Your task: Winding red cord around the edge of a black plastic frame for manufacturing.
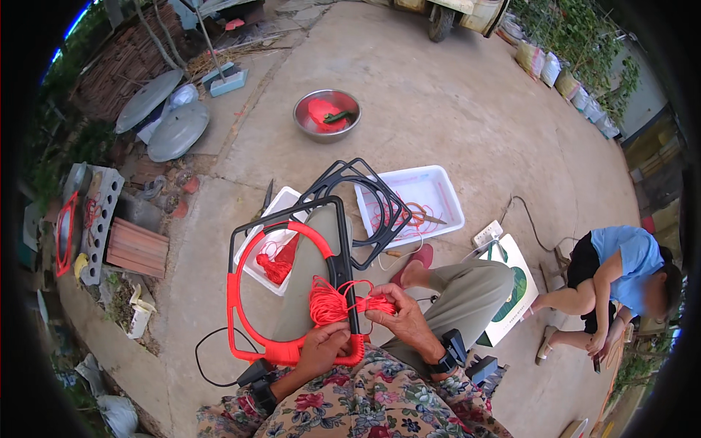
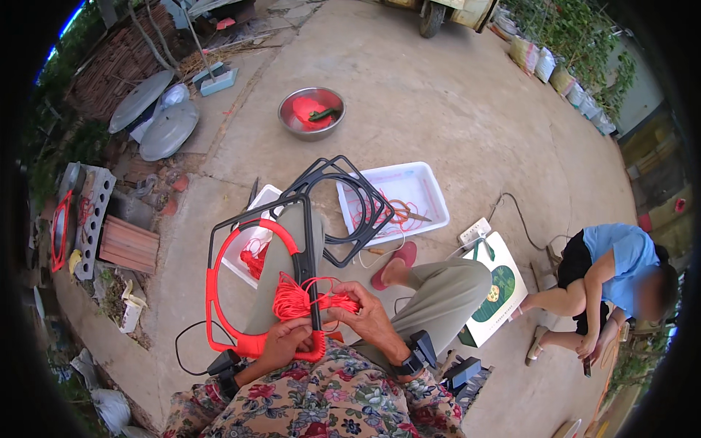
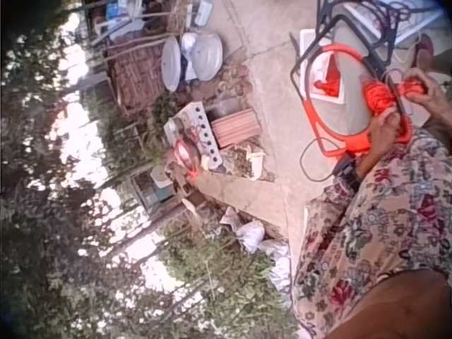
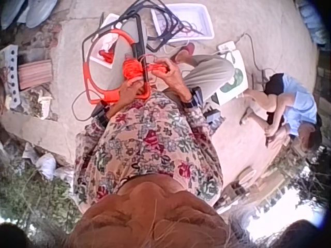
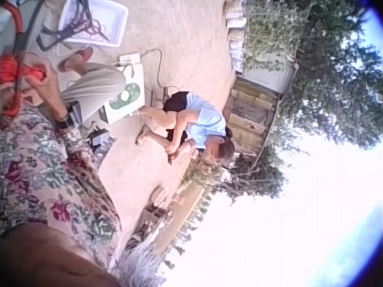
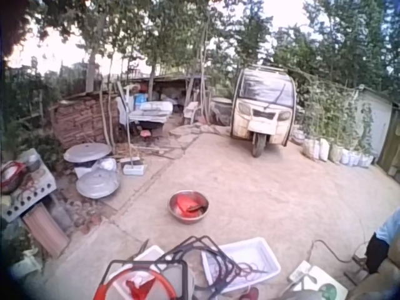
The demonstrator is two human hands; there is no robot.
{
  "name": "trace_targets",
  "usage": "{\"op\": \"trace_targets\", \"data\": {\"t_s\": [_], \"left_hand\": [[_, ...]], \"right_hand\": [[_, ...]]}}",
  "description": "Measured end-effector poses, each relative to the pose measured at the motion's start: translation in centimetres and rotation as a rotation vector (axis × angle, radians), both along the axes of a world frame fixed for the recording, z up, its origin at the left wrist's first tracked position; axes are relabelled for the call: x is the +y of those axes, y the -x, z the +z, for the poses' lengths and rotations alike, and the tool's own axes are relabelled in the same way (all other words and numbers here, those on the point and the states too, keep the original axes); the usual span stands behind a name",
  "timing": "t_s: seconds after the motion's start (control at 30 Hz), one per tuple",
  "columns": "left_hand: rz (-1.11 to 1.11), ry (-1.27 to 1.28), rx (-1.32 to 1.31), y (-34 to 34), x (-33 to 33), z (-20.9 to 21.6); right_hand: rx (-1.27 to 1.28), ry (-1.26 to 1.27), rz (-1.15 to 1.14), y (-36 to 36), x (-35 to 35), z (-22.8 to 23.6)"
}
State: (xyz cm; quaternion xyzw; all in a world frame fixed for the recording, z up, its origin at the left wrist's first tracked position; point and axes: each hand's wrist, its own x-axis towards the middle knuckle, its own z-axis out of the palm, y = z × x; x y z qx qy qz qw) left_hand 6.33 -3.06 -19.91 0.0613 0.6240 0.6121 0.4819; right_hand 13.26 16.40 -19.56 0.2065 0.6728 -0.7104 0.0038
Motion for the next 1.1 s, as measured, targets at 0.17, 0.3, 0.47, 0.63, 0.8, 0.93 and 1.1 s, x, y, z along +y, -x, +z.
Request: {"op": "trace_targets", "data": {"t_s": [0.17, 0.3, 0.47, 0.63, 0.8, 0.93, 1.1], "left_hand": [[-0.219, -0.11, -0.178, 1.9, 0.9, 1.9], [-0.155, -0.145, -0.389, 2.0, 1.0, 2.3], [-0.208, -0.146, -0.523, 2.9, 0.9, 3.0], [-0.217, -0.137, -0.53, 3.0, 0.8, 2.5], [-0.226, -0.135, -0.534, 3.1, 0.4, 2.3], [-0.198, -0.151, -0.497, 2.7, 0.6, 2.3], [-0.207, -0.151, -0.503, 2.5, 0.9, 1.7]], "right_hand": [[0.023, 0.214, -0.035, 0.2, 0.8, 0.5], [0.108, 0.618, -0.2, 1.0, -0.7, -2.0], [0.262, 0.759, -0.412, 2.4, -2.4, -3.1], [0.317, 0.947, -0.501, 2.6, -0.7, -1.4], [0.392, 0.934, -0.506, -3.1, 7.3, 4.1], [0.147, 0.002, -0.596, -8.2, 12.2, 8.4], [-0.123, -0.894, -0.565, -7.1, 11.2, 5.9]]}}
